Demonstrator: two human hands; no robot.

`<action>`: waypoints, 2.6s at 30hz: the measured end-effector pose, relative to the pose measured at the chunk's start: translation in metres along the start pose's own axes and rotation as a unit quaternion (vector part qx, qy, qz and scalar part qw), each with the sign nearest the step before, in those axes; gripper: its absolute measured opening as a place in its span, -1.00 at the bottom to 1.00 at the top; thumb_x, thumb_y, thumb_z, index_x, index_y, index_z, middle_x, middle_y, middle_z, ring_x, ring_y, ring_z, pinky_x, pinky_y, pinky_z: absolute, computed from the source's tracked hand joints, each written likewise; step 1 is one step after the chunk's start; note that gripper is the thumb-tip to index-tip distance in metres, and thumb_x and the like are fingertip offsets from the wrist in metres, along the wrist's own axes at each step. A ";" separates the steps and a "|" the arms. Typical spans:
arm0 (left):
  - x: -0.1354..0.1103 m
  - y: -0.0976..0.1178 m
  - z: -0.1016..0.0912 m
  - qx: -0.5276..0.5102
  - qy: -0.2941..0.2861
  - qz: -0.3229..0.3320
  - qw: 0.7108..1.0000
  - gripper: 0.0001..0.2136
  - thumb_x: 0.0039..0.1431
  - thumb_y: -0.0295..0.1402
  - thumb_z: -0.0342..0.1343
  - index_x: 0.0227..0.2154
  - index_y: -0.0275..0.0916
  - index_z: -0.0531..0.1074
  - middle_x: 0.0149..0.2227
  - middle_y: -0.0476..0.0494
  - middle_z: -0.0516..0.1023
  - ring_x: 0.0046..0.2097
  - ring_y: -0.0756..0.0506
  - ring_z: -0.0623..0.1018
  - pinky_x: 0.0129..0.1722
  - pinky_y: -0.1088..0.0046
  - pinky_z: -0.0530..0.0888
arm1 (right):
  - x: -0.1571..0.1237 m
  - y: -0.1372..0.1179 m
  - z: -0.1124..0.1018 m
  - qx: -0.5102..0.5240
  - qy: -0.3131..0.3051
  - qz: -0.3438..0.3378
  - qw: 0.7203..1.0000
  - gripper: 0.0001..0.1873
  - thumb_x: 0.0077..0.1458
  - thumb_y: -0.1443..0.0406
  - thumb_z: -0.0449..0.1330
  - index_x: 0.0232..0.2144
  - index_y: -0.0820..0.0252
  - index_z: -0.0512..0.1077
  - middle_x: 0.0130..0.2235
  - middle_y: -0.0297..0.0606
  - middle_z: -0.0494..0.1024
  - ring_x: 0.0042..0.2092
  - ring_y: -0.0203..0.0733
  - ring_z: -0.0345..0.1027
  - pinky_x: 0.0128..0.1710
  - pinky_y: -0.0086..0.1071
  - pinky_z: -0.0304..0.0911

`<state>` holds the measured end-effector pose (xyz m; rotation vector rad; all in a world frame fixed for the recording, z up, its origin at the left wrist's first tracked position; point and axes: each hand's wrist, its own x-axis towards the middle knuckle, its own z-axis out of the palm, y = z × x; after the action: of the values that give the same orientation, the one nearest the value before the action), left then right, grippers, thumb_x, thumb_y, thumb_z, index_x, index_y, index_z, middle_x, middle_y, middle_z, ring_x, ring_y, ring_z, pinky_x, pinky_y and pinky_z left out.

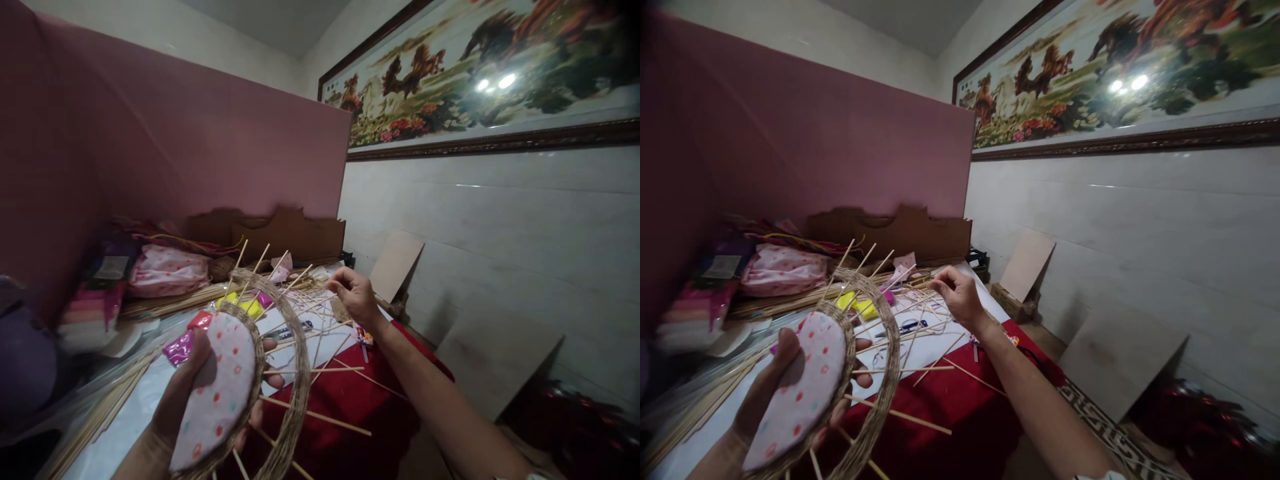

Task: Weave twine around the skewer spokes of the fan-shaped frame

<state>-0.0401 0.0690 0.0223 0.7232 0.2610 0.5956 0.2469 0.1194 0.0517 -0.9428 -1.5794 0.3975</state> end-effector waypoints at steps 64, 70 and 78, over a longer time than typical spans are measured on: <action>0.014 -0.010 0.000 -0.001 0.023 -0.065 0.998 -0.43 0.17 0.02 -0.16 -0.02 -0.37 0.38 -0.31 -0.37 0.56 -0.34 -0.27 0.58 -0.47 0.25 0.53 | -0.016 -0.069 -0.012 -0.092 -0.149 -0.069 0.982 -0.88 -0.01 0.38 0.21 -0.35 0.17 0.51 -0.43 -0.34 0.53 -0.43 -0.33 0.35 -0.44 -0.44 0.25; 0.012 -0.014 -0.001 -0.023 -0.026 -0.076 0.996 -0.42 0.13 0.04 -0.10 -0.02 -0.37 0.39 -0.34 -0.33 0.57 -0.31 -0.25 0.58 -0.36 0.20 0.53 | -0.002 -0.054 -0.012 -0.155 -0.131 -0.072 0.977 -0.86 -0.03 0.44 0.19 -0.39 0.18 0.52 -0.40 -0.32 0.55 -0.36 -0.31 0.38 -0.35 -0.43 0.24; 0.009 -0.011 -0.001 0.025 -0.058 -0.093 0.994 -0.41 0.12 0.04 -0.09 -0.01 -0.37 0.38 -0.12 -0.48 0.52 -0.32 -0.27 0.59 -0.34 0.15 0.52 | 0.017 -0.025 -0.029 -0.062 -0.151 0.031 0.986 -0.88 -0.16 0.29 0.32 -0.53 0.24 0.50 -0.51 -0.33 0.50 -0.46 -0.33 0.32 -0.42 -0.43 0.22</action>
<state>-0.0287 0.0680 0.0140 0.7700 0.2340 0.3694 0.2659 0.1097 0.0885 -1.0676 -1.8703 0.5082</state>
